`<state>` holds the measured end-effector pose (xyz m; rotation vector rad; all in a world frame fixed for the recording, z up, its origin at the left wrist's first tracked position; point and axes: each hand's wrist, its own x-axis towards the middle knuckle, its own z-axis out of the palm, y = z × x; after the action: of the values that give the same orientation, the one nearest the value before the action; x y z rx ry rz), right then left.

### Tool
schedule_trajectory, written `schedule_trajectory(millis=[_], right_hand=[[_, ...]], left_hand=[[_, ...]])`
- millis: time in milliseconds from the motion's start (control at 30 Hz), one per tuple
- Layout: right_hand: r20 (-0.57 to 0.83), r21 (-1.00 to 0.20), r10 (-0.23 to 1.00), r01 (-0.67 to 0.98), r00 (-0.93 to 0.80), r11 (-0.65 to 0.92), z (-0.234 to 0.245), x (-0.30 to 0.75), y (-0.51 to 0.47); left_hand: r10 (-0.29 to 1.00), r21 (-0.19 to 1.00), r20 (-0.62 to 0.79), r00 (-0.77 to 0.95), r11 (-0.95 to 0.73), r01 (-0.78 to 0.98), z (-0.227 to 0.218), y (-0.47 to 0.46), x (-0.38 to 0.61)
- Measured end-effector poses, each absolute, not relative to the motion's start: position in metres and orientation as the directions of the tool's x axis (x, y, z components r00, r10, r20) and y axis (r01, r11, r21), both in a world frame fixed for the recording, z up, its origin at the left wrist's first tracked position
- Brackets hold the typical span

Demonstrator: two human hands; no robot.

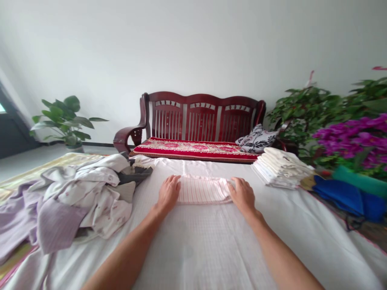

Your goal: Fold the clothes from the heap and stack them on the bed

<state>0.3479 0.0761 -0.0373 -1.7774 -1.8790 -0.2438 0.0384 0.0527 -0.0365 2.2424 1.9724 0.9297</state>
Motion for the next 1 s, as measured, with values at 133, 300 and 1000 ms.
schedule_trajectory(millis=[133, 300, 1000], right_hand=[[0.512, -0.095, 0.813, 0.923, -0.276, 0.373, -0.047, 0.334, 0.072], [0.387, -0.04, 0.852, 0.917, -0.352, 0.397, -0.065, 0.328, 0.07], [0.505, -0.208, 0.744, 0.774, -0.438, 0.597, -0.055, 0.338, 0.063]], left_hand=[[0.902, 0.309, 0.376, 0.212, -0.338, 0.889, -0.047, 0.057, 0.051], [0.93, 0.518, 0.269, 0.251, -0.36, 0.776, -0.056, 0.061, 0.04], [0.958, 0.51, 0.27, 0.096, -0.227, 0.829, -0.051, 0.003, 0.0]])
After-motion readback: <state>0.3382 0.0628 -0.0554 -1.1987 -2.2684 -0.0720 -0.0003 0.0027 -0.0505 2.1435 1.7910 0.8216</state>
